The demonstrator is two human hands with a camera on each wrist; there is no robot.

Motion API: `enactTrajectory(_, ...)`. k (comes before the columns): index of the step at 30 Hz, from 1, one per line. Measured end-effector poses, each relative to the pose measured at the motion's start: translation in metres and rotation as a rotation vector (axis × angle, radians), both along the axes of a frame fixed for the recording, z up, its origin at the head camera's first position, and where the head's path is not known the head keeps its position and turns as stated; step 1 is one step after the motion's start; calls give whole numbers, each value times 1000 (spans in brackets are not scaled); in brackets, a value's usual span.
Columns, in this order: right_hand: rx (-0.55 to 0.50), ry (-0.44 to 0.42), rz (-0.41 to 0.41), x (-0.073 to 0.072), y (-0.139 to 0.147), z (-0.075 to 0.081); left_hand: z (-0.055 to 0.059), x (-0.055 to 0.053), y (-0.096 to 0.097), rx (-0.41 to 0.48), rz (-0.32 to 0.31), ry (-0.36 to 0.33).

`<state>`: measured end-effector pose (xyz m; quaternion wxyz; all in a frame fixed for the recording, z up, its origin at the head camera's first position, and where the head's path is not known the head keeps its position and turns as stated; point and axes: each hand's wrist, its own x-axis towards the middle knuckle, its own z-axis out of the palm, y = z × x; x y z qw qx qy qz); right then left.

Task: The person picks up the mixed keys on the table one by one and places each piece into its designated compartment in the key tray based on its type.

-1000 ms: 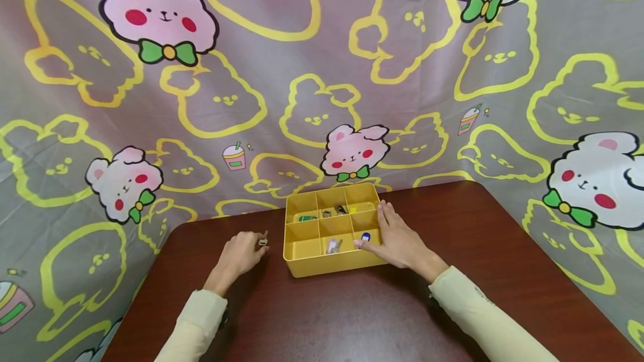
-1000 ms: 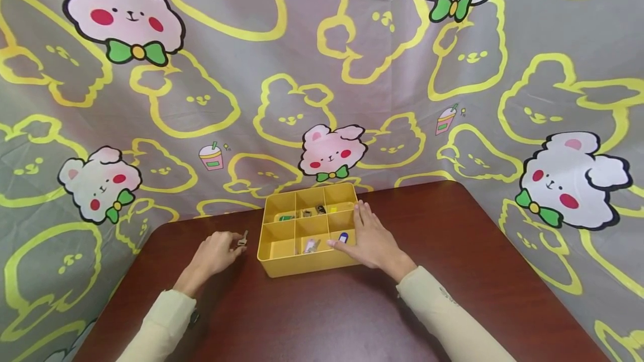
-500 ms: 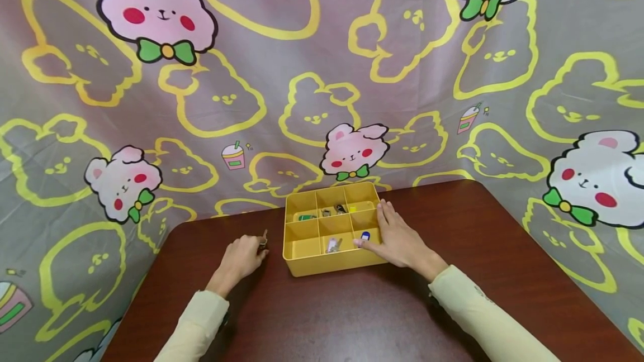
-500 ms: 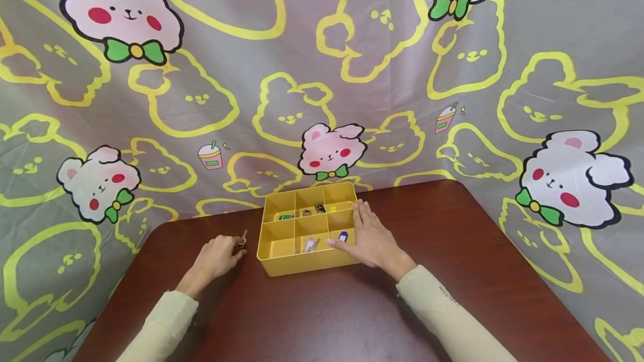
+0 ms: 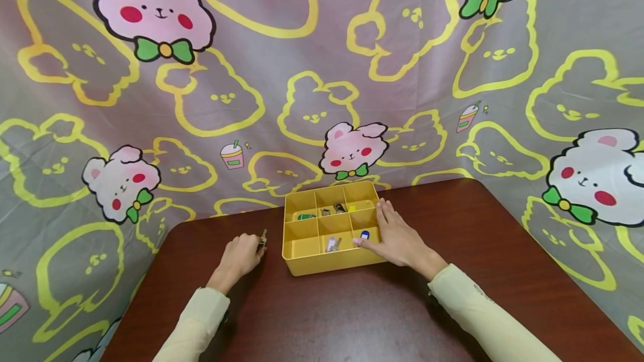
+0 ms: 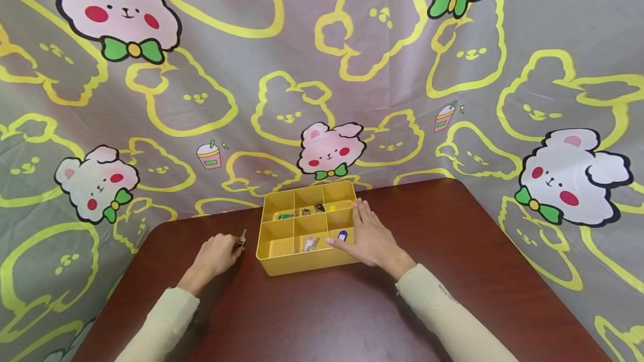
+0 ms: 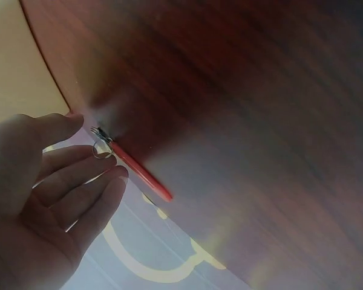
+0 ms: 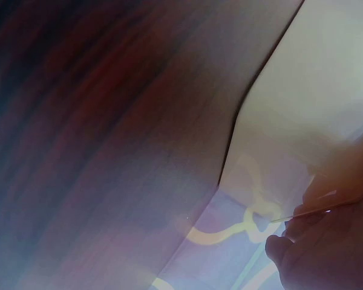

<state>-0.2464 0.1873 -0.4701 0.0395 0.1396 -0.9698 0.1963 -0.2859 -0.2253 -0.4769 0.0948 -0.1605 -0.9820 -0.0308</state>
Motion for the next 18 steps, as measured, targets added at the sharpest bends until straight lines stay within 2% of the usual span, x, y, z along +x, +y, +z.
enactTrajectory(9,-14,-1,-3,0,-1,0,-1,2,0,-94,-30,29)
enactTrajectory(18,-8,7,0,1,0,2,-4,-2,1,-84,-46,49)
